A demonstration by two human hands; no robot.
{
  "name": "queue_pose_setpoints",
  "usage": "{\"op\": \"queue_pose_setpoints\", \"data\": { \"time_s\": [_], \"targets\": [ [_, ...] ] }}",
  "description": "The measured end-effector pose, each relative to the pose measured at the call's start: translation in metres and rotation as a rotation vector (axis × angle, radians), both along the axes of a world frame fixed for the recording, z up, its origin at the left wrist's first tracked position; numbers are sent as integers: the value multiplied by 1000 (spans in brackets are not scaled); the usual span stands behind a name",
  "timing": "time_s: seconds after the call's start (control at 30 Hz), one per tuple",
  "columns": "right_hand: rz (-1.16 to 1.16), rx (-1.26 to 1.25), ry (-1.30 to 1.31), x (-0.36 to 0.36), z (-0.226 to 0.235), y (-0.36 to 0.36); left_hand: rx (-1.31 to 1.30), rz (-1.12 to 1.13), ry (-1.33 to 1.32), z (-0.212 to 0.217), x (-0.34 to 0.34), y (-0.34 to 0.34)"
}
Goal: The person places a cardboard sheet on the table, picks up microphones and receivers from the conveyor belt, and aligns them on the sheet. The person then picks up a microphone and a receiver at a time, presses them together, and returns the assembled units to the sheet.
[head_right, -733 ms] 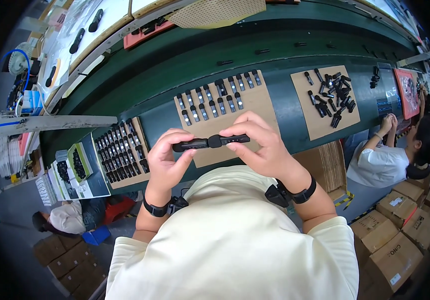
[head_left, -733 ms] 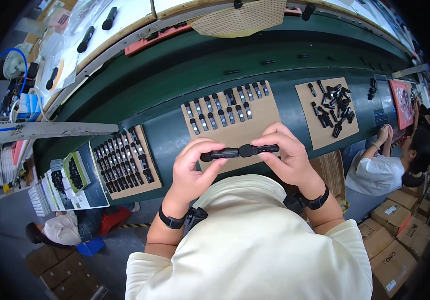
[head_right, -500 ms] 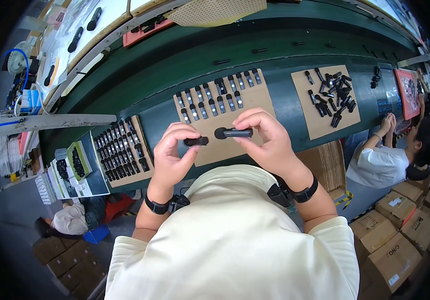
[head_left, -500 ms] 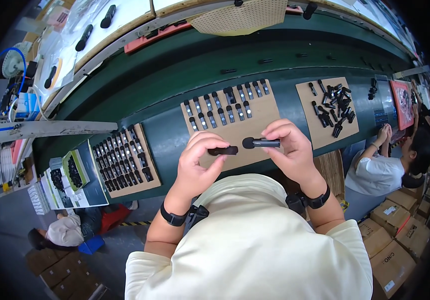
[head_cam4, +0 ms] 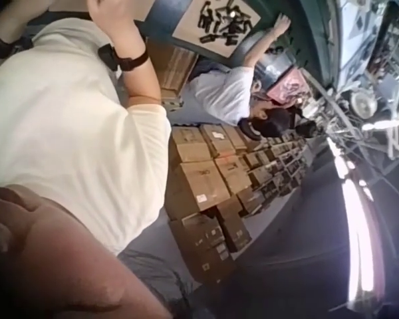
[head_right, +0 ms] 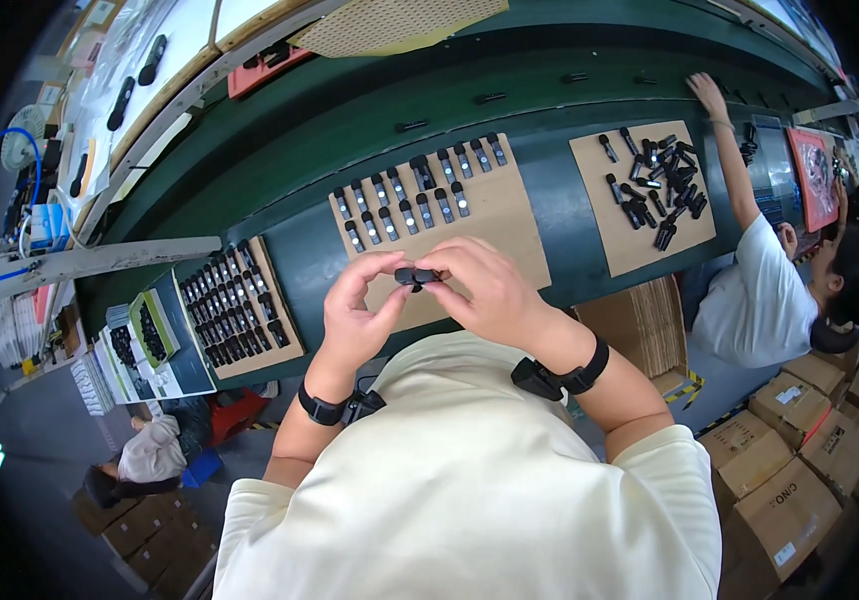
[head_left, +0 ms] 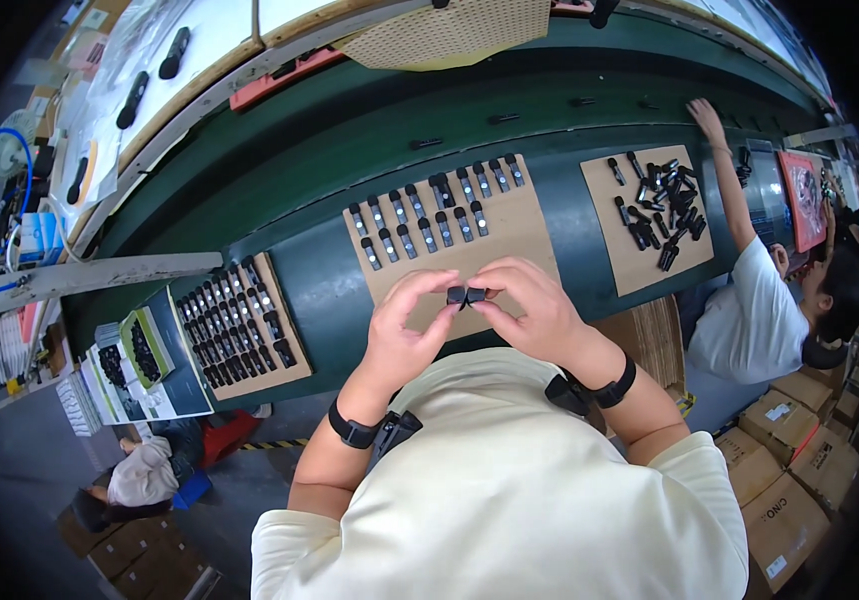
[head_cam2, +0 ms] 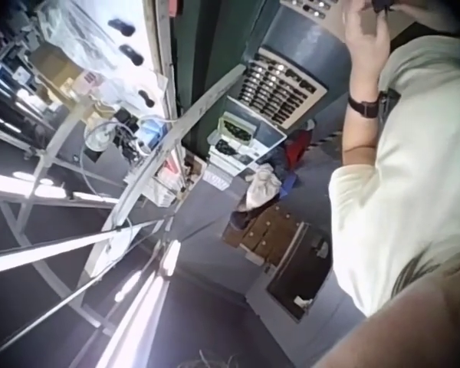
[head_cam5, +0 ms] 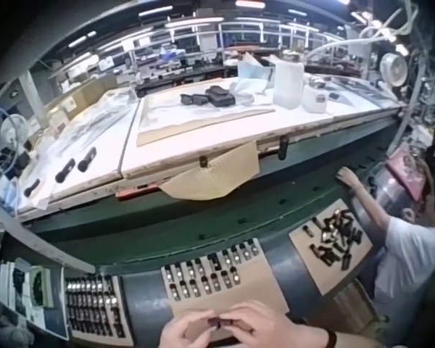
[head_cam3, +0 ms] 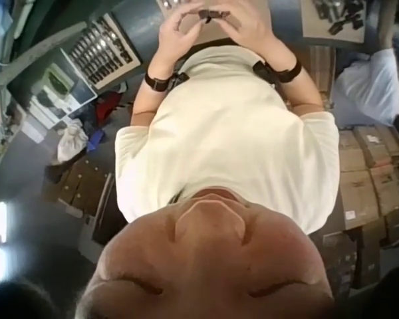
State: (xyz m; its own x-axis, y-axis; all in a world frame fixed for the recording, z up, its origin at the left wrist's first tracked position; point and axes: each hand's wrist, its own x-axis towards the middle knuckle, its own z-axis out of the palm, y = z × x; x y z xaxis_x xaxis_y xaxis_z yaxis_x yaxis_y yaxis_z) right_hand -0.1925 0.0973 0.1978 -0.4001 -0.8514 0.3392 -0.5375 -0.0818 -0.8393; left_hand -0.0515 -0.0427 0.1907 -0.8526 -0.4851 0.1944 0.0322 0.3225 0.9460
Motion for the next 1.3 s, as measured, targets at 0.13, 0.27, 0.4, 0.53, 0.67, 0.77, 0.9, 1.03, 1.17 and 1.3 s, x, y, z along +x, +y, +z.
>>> {"op": "queue_pose_setpoints", "data": {
  "time_s": [0.13,0.27,0.4,0.53,0.67,0.77,0.9,1.03,1.17,1.3],
  "targets": [
    [-17,84,8,-18,-33,12,-72,-41,-105,-32,-13,-1],
    [-80,193,36,-44,-75,25,15,26,-254,-79,-31,3],
    [-132,269,105,-78,-113,26,-164,9,-374,-110,-63,9],
    [-144,207,226,-106,-137,19,-463,-46,-178,-129,-106,13],
    [-102,195,282,-120,-158,20,-708,-68,-106,-161,-129,19],
    [-26,231,313,-122,-176,25,-788,-115,-152,-175,-125,28],
    [47,250,397,-119,-190,34,-833,-136,-199,-187,-120,36],
    [57,277,375,-121,-195,33,-833,-109,-249,-188,-124,37],
    [32,256,370,-127,-196,19,-841,-59,-270,-188,-132,33],
    [20,265,383,-131,-198,10,-839,-26,-275,-187,-136,28]
  ]
}}
